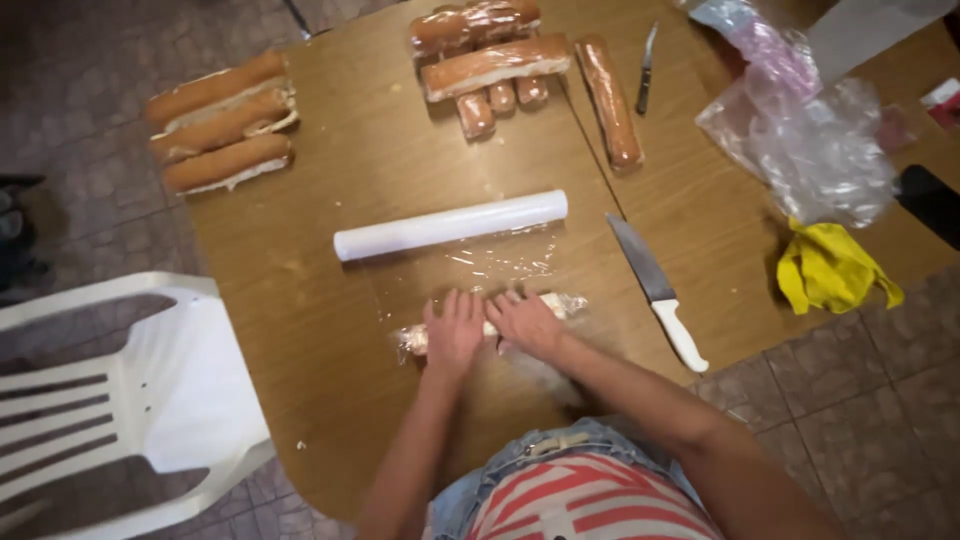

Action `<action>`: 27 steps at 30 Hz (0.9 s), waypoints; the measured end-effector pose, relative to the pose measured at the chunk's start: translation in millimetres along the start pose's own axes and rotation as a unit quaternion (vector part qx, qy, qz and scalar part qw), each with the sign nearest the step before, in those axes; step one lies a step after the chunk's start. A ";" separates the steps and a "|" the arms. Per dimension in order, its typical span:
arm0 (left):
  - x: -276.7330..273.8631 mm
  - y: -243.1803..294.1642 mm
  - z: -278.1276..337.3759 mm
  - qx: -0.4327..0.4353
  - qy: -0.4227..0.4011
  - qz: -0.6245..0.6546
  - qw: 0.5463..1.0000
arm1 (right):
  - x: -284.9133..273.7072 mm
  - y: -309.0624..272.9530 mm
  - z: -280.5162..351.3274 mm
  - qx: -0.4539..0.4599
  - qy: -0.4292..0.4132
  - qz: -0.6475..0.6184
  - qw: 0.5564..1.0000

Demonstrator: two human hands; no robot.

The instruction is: The person is wrapping individual bread rolls in plastic wrap on a wooden table, using a knife to cut the wrap when needed.

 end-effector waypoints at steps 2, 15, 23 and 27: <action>-7.9 10.6 11.0 -0.018 0.062 0.037 0.997 | 42.7 11.4 -5.7 0.029 0.070 -0.123 0.990; -93.8 10.5 6.6 -0.653 -0.095 0.460 0.594 | -103.9 -1.2 27.0 0.127 -0.123 -0.602 0.778; -219.4 18.6 -120.0 -0.647 0.048 0.594 0.475 | -148.3 10.3 53.8 0.054 -0.018 -0.632 0.773; -219.5 31.7 -116.5 -0.647 -0.012 0.525 0.553 | -221.5 16.4 78.9 0.210 0.239 -0.519 0.793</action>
Point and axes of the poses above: each hand's wrist, its own z-axis away from the middle knuckle, its own x-axis out of the palm, y = z × x, the point moved 2 cm from there along -z, towards the middle knuckle, and after that the axes turned 9 degrees about y, right-handed, at the moved point
